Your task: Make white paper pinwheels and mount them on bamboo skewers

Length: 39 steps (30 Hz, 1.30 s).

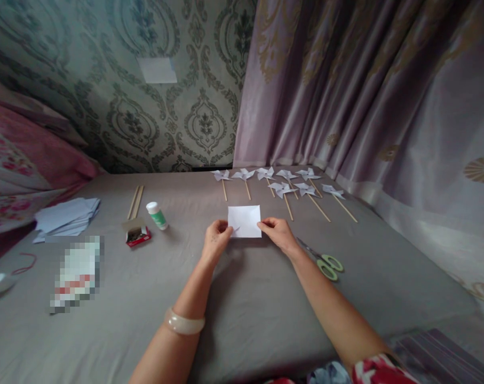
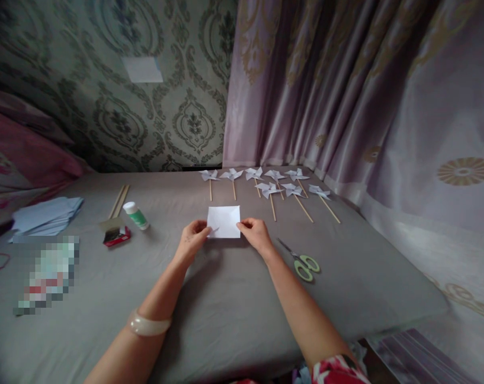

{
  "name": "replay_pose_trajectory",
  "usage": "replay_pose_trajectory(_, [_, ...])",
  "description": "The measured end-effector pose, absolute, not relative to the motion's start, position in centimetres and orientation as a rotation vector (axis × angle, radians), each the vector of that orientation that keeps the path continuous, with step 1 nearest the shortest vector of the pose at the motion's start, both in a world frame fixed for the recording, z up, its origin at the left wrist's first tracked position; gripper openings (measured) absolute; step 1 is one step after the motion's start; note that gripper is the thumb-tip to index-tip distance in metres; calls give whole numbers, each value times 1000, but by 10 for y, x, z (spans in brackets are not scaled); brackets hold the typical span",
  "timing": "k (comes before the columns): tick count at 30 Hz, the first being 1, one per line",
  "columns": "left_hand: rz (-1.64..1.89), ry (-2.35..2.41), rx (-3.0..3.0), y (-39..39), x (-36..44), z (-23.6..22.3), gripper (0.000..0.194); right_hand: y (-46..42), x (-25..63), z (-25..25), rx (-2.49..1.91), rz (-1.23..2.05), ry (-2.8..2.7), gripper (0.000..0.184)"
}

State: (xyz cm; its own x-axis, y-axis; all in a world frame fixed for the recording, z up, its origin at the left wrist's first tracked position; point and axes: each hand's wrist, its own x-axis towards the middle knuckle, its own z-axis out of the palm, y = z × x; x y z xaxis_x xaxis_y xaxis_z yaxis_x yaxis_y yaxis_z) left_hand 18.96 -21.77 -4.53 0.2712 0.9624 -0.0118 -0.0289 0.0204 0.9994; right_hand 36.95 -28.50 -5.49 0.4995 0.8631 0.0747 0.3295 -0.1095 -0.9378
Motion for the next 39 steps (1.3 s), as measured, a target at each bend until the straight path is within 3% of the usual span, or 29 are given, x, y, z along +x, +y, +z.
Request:
replay_pose_trajectory(8, [818,1233,1599,-217,184,-51,4,-292,366,-73,-1851,536,-1134,18])
replay_pose_trajectory(20, [541,1331,1799,-221,182,-46,19,-301,358,-74,-1996,442,-1178,14])
replay_pose_trajectory(29, [481,1268,1659,-220,182,-47,20,-300,365,-87,-1837,563,-1076,16])
replay_pose_trajectory(39, [420,1283,1743,-219,181,-53,23,-307,361,-70,-2016,457,-1140,17])
